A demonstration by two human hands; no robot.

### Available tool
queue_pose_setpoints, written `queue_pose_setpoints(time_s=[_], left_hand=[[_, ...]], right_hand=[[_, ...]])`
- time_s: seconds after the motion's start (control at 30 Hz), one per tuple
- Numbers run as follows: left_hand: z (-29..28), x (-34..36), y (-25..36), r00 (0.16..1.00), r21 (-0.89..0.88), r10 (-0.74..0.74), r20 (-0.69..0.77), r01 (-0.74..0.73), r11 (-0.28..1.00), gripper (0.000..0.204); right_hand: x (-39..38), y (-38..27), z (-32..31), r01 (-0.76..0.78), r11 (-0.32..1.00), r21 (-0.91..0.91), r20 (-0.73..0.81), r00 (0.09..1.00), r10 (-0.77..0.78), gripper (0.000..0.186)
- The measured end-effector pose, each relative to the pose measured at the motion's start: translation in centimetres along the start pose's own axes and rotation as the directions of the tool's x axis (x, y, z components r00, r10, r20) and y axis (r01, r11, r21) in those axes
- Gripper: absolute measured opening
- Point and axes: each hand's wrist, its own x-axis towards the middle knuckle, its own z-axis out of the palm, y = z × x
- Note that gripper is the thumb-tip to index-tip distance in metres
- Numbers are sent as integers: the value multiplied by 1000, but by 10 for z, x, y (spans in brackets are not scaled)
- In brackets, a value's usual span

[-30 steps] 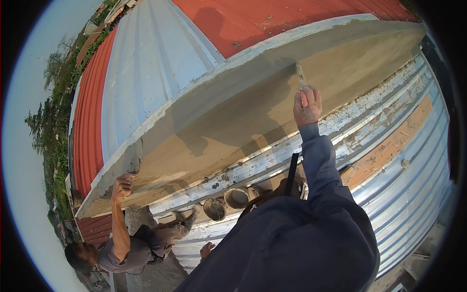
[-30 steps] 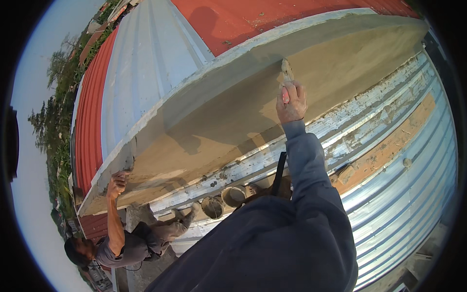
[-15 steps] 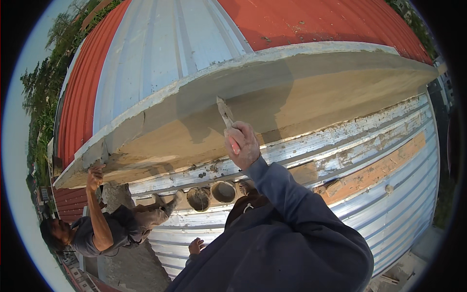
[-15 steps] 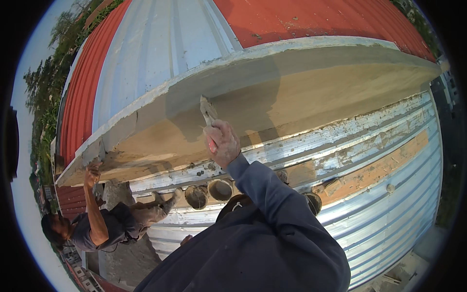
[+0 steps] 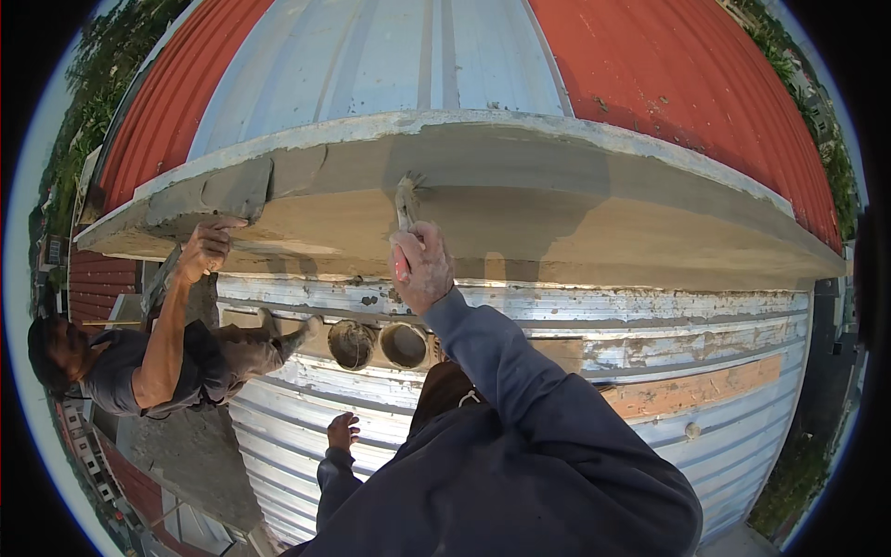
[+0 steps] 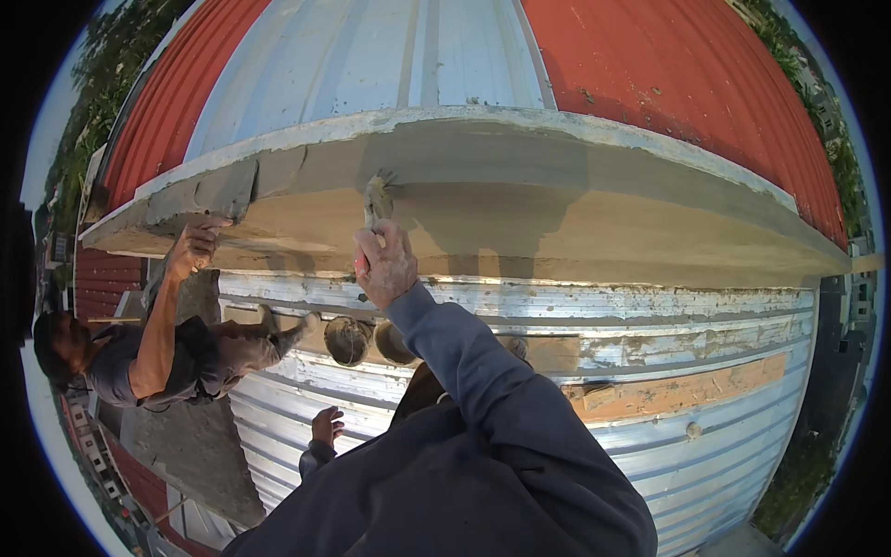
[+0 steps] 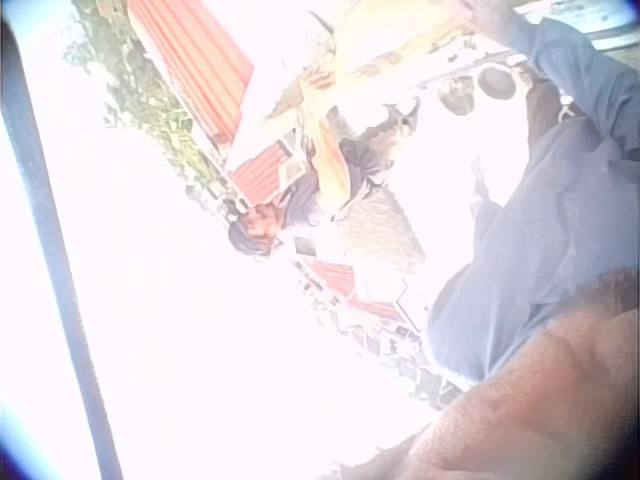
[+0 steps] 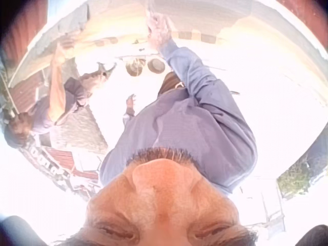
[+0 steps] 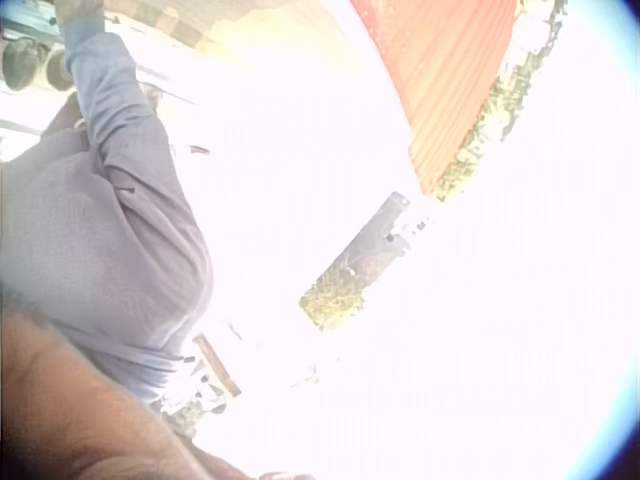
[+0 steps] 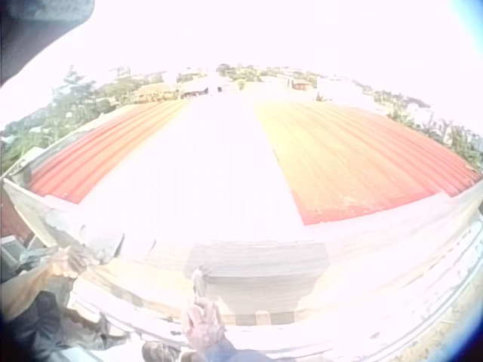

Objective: The person repeatedly dips a brush into a bucket and applies liquid across a plastered wall surface while moving along the roof.

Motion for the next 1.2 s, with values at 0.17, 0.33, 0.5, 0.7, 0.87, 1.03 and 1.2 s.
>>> queue_pose_setpoints(time_s=[0.17,0.33,0.5,0.7,0.87,1.03,1.2], left_hand=[[-19,-12,-22,997,-26,-47,-54,46,999,34],[-20,-19,-74,972,-22,-230,-39,230,973,29],[-16,-10,-72,964,12,-264,-38,264,964,30],[-16,5,-46,976,63,-215,-22,216,974,32],[-12,23,-18,993,150,-108,38,101,983,32],[-12,27,8,997,235,42,63,-56,970,32],[-17,20,22,934,555,263,240,-355,752,33]], right_hand=[[-13,-26,36,123,979,163,103,985,-141,37],[-21,-18,57,101,958,269,113,984,-136,39],[-6,4,59,147,965,217,85,982,-168,31],[-20,69,-74,-19,1000,23,-78,997,20,27],[-27,142,-231,-214,940,-267,-403,911,93,16],[-20,200,-331,-360,761,-540,-641,761,-95,10],[-40,197,-251,-337,872,-354,-576,814,80,17]])
